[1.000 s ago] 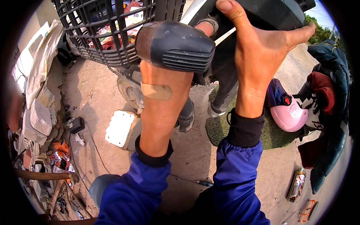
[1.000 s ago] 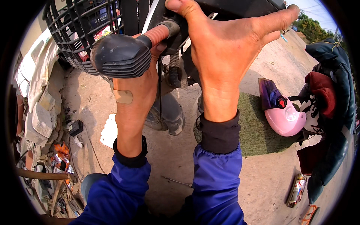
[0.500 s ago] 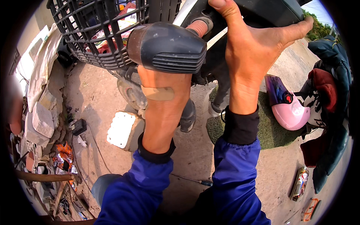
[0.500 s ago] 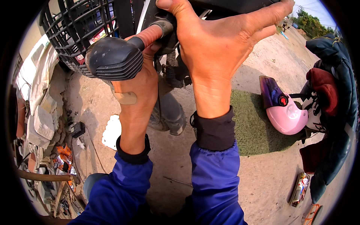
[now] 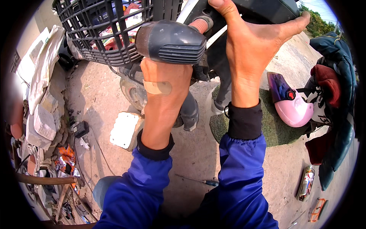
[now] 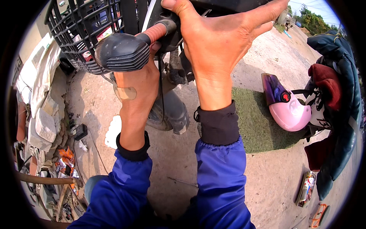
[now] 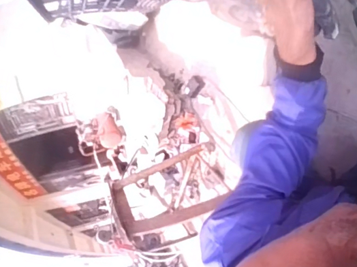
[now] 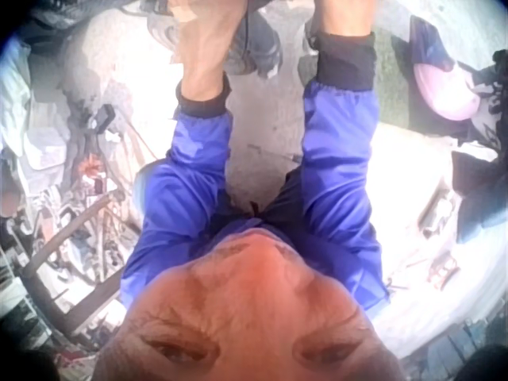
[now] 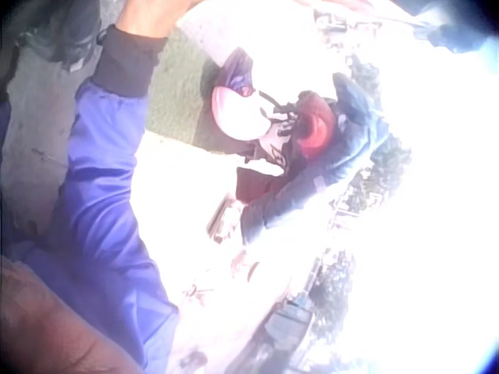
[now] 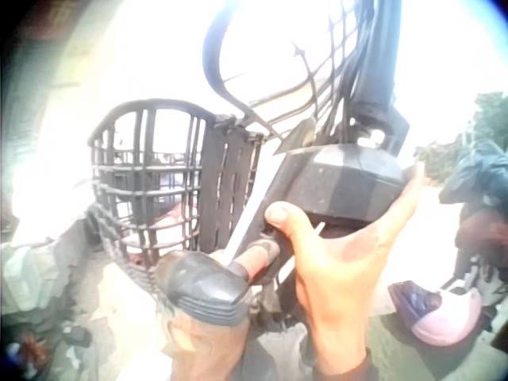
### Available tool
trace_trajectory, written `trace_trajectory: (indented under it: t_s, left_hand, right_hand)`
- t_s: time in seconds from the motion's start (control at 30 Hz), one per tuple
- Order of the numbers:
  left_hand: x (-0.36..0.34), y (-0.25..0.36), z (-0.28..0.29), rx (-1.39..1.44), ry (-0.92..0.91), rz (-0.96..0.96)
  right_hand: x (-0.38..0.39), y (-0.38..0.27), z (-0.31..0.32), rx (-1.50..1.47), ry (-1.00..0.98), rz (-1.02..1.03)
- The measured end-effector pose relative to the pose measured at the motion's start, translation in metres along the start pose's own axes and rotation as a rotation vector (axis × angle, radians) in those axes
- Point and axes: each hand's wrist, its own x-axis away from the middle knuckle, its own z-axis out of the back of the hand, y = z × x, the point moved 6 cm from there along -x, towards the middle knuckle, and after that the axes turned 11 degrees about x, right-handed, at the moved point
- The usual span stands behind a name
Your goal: The person repairs the front handlebar assembly of a scooter. They connect electrical wires and secure them with a zip tie, then reattach the plastic handlebar cover and fasten it with screws using a screwdriver.
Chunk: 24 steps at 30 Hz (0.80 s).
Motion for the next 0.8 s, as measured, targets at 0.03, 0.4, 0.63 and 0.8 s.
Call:
trace_trajectory:
  t_s: [0.03, 0.4, 0.63, 0.8]
  left_hand:
    - [0.003, 0.0, 0.0, -0.007, 0.004, 0.009]
    - [0.006, -0.007, 0.003, 0.016, -0.022, 0.133]
    - [0.013, -0.008, 0.019, -0.029, -0.262, -0.114]
    - [0.01, -0.007, 0.018, -0.209, -0.548, 0.132]
  right_hand:
    - [-0.001, 0.006, -0.001, 0.032, 0.039, 0.02]
    - [-0.015, 0.059, -0.007, 0.233, 0.034, 0.186]
    - [-0.027, 0.073, -0.006, 0.082, -0.056, 0.2]
    - [-0.001, 0.036, -0.004, 0.006, 0.075, 0.162]
